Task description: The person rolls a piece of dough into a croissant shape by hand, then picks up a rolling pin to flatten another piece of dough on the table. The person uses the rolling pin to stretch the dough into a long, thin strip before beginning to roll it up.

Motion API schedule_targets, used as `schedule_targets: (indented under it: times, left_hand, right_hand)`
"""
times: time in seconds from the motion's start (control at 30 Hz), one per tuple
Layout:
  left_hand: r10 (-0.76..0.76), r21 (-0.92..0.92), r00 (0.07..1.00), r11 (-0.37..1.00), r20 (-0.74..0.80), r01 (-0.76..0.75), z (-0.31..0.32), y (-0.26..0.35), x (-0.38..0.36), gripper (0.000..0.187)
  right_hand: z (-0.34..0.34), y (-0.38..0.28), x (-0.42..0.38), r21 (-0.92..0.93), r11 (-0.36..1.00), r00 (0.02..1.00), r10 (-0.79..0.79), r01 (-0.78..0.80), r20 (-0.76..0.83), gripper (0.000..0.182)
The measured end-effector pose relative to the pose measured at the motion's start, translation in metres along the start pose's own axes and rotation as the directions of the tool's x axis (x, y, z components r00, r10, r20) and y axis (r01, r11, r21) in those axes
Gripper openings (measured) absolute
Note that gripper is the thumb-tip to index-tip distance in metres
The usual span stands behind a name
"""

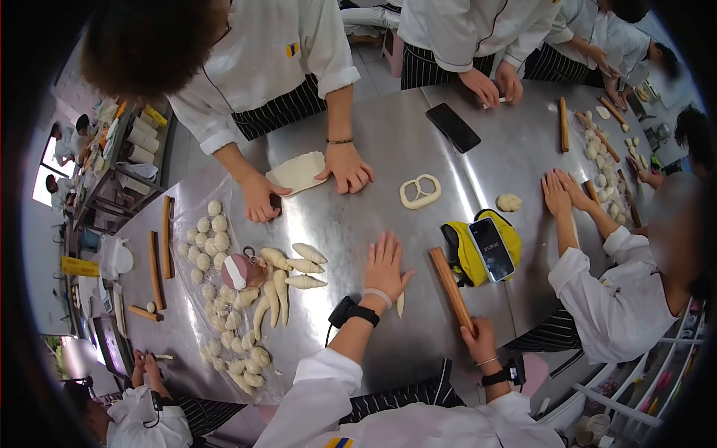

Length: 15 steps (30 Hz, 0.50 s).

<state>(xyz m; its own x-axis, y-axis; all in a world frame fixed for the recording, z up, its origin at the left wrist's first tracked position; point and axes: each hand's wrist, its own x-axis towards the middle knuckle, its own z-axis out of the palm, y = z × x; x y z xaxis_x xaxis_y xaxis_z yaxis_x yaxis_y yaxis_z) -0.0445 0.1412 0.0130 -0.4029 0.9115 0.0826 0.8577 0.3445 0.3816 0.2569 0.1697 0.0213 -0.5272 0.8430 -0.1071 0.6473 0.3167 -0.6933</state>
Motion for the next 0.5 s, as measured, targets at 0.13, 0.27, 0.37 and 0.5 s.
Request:
schedule_targets:
  times: [0.13, 0.27, 0.37, 0.5]
  left_hand:
    - [-0.011, 0.012, 0.995, 1.000, 0.103, 0.009, -0.004, 0.003, -0.001, 0.073]
    - [-0.010, 0.011, 0.984, 1.000, 0.176, 0.008, 0.010, 0.001, -0.009, 0.076]
    - [-0.070, -0.094, 0.971, 0.991, 0.229, 0.094, 0.002, 0.001, -0.002, 0.068]
    - [-0.276, -0.357, 0.891, 0.923, -0.361, 0.141, -0.038, -0.016, -0.042, 0.051]
  right_hand:
    - [-0.013, -0.009, -0.006, 0.060, 0.997, 0.999, 0.046, -0.046, -0.006, 0.026]
    - [-0.019, -0.013, -0.004, 0.125, 0.990, 0.998, 0.060, -0.060, 0.001, 0.025]
    - [-0.023, -0.027, 0.024, 0.151, 0.988, 1.000, 0.017, -0.021, 0.024, 0.027]
    - [-0.014, -0.066, 0.076, -0.320, 0.902, 0.954, -0.297, 0.289, 0.022, 0.030]
